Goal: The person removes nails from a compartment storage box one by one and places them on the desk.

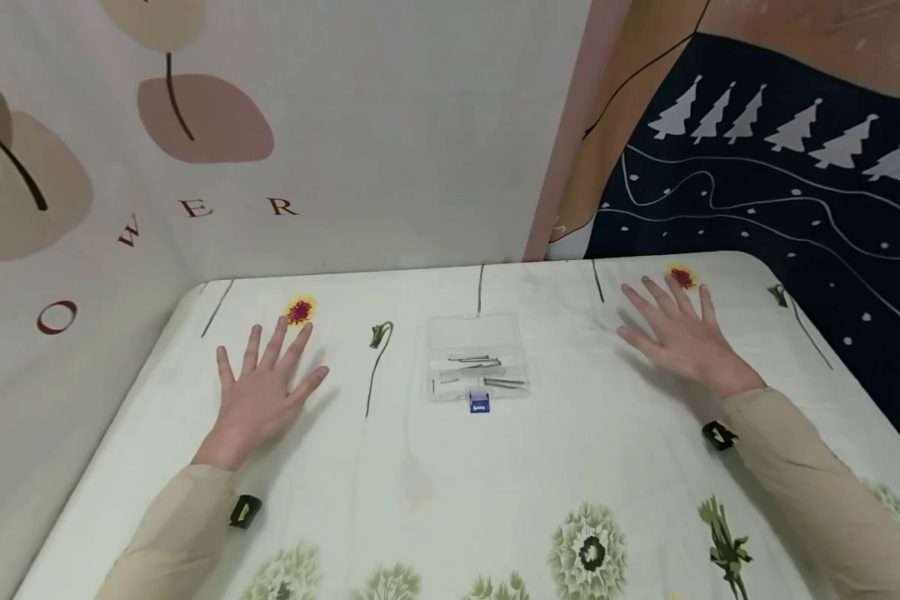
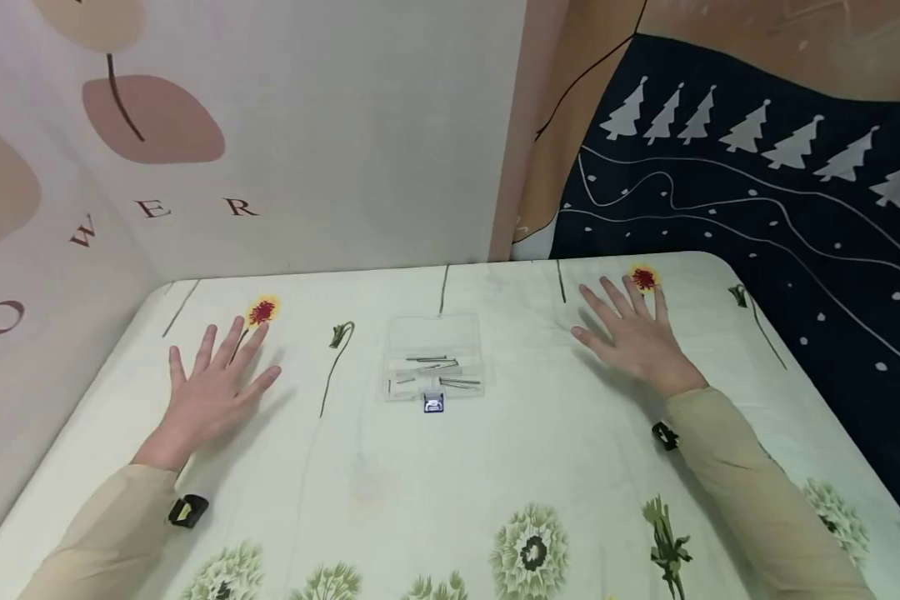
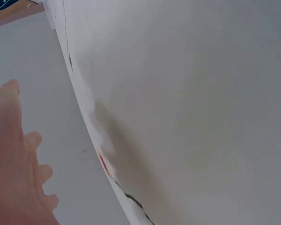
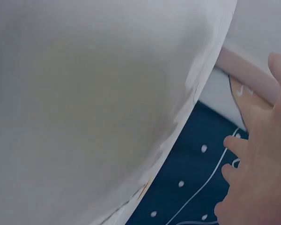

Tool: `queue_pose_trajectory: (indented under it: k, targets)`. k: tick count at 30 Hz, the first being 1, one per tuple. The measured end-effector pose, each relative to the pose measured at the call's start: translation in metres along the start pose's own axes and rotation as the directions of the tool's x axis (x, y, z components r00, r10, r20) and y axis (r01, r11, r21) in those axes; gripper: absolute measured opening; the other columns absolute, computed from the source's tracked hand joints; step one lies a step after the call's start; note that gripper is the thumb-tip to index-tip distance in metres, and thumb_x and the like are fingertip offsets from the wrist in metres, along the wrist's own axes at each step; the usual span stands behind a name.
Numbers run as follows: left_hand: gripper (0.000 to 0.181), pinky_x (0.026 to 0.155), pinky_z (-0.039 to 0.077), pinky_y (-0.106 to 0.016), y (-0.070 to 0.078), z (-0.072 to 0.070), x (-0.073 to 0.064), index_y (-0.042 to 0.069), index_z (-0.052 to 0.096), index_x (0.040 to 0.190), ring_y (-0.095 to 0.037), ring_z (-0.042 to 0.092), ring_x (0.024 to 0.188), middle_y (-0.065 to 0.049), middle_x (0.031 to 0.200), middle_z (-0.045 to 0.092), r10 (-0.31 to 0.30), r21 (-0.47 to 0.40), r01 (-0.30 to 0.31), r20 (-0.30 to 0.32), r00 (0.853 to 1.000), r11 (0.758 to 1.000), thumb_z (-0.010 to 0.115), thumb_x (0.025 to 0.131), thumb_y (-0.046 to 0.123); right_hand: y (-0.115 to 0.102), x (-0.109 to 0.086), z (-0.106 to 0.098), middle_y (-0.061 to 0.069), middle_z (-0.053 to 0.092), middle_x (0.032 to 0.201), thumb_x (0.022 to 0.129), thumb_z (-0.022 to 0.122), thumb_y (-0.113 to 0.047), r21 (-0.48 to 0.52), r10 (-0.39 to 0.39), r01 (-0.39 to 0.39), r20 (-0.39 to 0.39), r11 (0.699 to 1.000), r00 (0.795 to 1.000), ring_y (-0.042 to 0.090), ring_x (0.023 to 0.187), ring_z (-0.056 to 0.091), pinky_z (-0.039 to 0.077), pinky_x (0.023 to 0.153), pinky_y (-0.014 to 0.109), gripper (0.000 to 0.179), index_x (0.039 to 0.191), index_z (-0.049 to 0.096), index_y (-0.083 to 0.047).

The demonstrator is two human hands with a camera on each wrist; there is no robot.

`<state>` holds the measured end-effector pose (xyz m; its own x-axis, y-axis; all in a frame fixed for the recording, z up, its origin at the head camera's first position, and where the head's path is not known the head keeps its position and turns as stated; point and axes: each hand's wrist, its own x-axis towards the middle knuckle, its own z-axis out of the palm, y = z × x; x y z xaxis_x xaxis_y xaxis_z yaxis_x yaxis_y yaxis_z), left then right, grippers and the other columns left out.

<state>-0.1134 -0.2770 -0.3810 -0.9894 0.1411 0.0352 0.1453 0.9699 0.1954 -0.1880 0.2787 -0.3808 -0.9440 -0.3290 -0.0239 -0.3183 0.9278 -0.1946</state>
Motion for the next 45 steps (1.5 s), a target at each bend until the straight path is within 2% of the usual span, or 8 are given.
queue_pose_trajectory:
  k: [7,13,20,26,32,35,39,45]
  targets:
    - [0.073,0.101,-0.020,-0.065,0.015,0.001,0.010,0.025,0.011,0.157,-0.039,-0.009,0.144,-0.013,0.161,0.002,0.036,0.014,-0.036,0.007,0.999,0.999,0.035,0.098,0.061,-0.019,0.008,0.003,0.016,0.013,0.159,0.099,0.036,-0.056,0.035,-0.070,0.070,-0.017,0.997,0.997,0.038,0.145,-0.001,-0.014,0.107,0.061,0.069,0.155,0.024,-0.018]
    - [0.074,0.103,-0.019,-0.065,0.030,0.006,0.019,0.025,0.012,0.157,-0.037,-0.009,0.144,-0.012,0.161,0.003,0.067,0.026,-0.068,0.046,0.997,0.997,0.034,0.097,0.063,-0.039,0.018,0.008,0.017,0.017,0.158,0.101,0.035,-0.053,0.059,-0.121,0.122,-0.010,0.991,0.993,0.040,0.144,0.004,-0.011,0.109,0.060,0.065,0.155,0.024,-0.018]
    - [0.072,0.105,-0.017,-0.063,0.054,0.009,0.025,0.025,0.015,0.157,-0.034,-0.007,0.145,-0.011,0.161,0.007,0.108,0.003,-0.109,0.060,0.992,0.994,0.034,0.097,0.062,-0.065,0.029,0.013,0.017,0.023,0.156,0.102,0.036,-0.051,0.069,-0.205,0.207,-0.036,0.976,0.978,0.041,0.143,0.011,-0.004,0.110,0.060,0.062,0.154,0.028,-0.018]
    - [0.071,0.106,-0.014,-0.063,0.077,0.016,0.031,0.023,0.020,0.156,-0.036,0.003,0.145,-0.010,0.160,0.013,0.170,-0.032,-0.168,0.053,0.984,0.985,0.040,0.097,0.059,-0.086,0.033,0.017,0.014,0.026,0.155,0.101,0.040,-0.049,0.069,-0.294,0.297,-0.043,0.953,0.955,0.037,0.143,0.014,0.001,0.111,0.061,0.061,0.153,0.031,-0.020]
    - [0.071,0.107,-0.010,-0.065,0.097,0.025,0.035,0.026,0.019,0.156,-0.035,0.009,0.145,-0.010,0.160,0.015,0.223,-0.026,-0.222,0.088,0.971,0.975,0.040,0.097,0.060,-0.107,0.032,0.023,0.016,0.033,0.151,0.101,0.046,-0.040,0.111,-0.392,0.396,-0.057,0.912,0.918,0.036,0.140,0.023,0.008,0.110,0.062,0.053,0.149,0.040,-0.018]
    - [0.072,0.107,-0.008,-0.065,0.104,0.028,0.035,0.027,0.019,0.156,-0.035,0.011,0.145,-0.010,0.160,0.016,0.237,-0.035,-0.234,0.114,0.965,0.972,0.041,0.096,0.060,-0.115,0.033,0.027,0.018,0.038,0.148,0.101,0.050,-0.035,0.129,-0.435,0.440,-0.066,0.889,0.898,0.035,0.138,0.029,0.012,0.110,0.062,0.048,0.145,0.047,-0.018]
    - [0.071,0.108,-0.004,-0.066,0.110,0.029,0.037,0.027,0.022,0.155,-0.034,0.015,0.144,-0.009,0.159,0.020,0.244,-0.020,-0.244,0.118,0.962,0.970,0.043,0.096,0.060,-0.124,0.037,0.031,0.018,0.042,0.144,0.100,0.053,-0.033,0.156,-0.476,0.482,-0.078,0.862,0.876,0.034,0.135,0.033,0.015,0.110,0.060,0.043,0.140,0.053,-0.019]
    - [0.071,0.108,-0.001,-0.066,0.118,0.029,0.042,0.028,0.022,0.155,-0.034,0.016,0.144,-0.008,0.159,0.020,0.262,-0.028,-0.261,0.155,0.953,0.965,0.041,0.096,0.062,-0.131,0.039,0.034,0.018,0.045,0.142,0.098,0.057,-0.030,0.198,-0.510,0.515,-0.081,0.834,0.856,0.031,0.132,0.038,0.018,0.109,0.061,0.037,0.133,0.060,-0.018]
